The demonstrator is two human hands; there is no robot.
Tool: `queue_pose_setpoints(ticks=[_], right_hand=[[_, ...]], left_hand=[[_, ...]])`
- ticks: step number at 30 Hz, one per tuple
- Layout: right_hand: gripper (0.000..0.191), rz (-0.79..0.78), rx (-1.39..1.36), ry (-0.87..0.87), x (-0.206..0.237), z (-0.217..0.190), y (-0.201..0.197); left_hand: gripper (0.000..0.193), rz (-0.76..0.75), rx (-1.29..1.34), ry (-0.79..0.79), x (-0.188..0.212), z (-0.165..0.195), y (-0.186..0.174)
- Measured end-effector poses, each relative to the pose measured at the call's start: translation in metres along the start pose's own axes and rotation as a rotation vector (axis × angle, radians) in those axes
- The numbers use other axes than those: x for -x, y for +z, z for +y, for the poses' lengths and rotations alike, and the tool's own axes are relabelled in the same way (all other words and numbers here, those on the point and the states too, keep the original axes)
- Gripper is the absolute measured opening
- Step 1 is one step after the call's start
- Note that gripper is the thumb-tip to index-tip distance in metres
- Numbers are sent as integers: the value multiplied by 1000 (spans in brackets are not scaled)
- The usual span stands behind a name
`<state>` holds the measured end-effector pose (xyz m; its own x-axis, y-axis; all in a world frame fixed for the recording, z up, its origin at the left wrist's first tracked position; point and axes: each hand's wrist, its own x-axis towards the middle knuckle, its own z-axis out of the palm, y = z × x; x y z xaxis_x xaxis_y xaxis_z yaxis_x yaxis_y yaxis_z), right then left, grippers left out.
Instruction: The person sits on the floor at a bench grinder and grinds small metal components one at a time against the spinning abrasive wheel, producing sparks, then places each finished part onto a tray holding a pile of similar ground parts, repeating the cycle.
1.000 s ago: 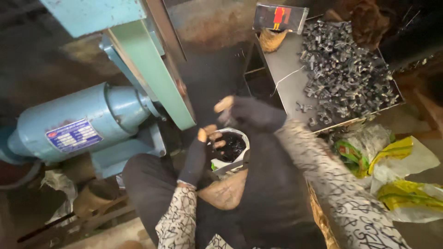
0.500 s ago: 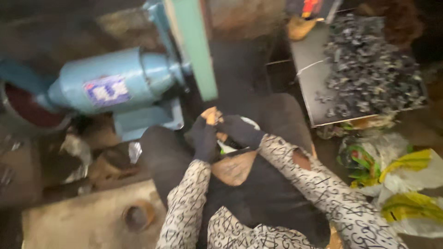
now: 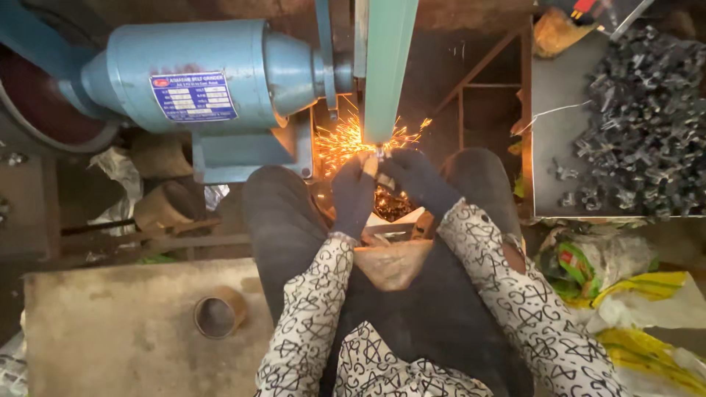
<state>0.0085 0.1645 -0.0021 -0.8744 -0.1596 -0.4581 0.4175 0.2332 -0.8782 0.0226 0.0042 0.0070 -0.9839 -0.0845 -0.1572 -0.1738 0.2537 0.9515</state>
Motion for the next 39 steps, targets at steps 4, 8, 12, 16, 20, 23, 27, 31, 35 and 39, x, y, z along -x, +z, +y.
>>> queue_pose_setpoints(ticks=[4,8,12,16,20,23,27,31,35,39], right_hand=[[24,2,117,-231,-10,8,-4],[25,8,217,-327,-1,8,-6],[28,65,63,-237,15,-4,-7],[27,18,-19,-301,15,-14,-17],[21,89,16,-235,5,-12,-18],[19,127,148,-243,3,-9,-19],[25,47,41,-251,17,-10,-21],[21,166,258,-344,38,-13,-13],[23,75,-135,-200,48,-9,3],[21,68,-143,-243,30,-8,-2]], left_hand=[[22,15,5,66,-3,1,2],[25,-79,109,-86,-2,0,0],[26,-28,-53,256,0,-3,2],[29,-52,-54,98,3,-8,19],[26,37,-101,290,1,-19,27],[27,33,-163,245,-4,-24,25],[25,-131,-43,250,-3,-24,16],[26,-164,419,184,9,-17,12],[25,-256,799,-342,19,-9,8],[24,-137,503,13,10,-6,7]])
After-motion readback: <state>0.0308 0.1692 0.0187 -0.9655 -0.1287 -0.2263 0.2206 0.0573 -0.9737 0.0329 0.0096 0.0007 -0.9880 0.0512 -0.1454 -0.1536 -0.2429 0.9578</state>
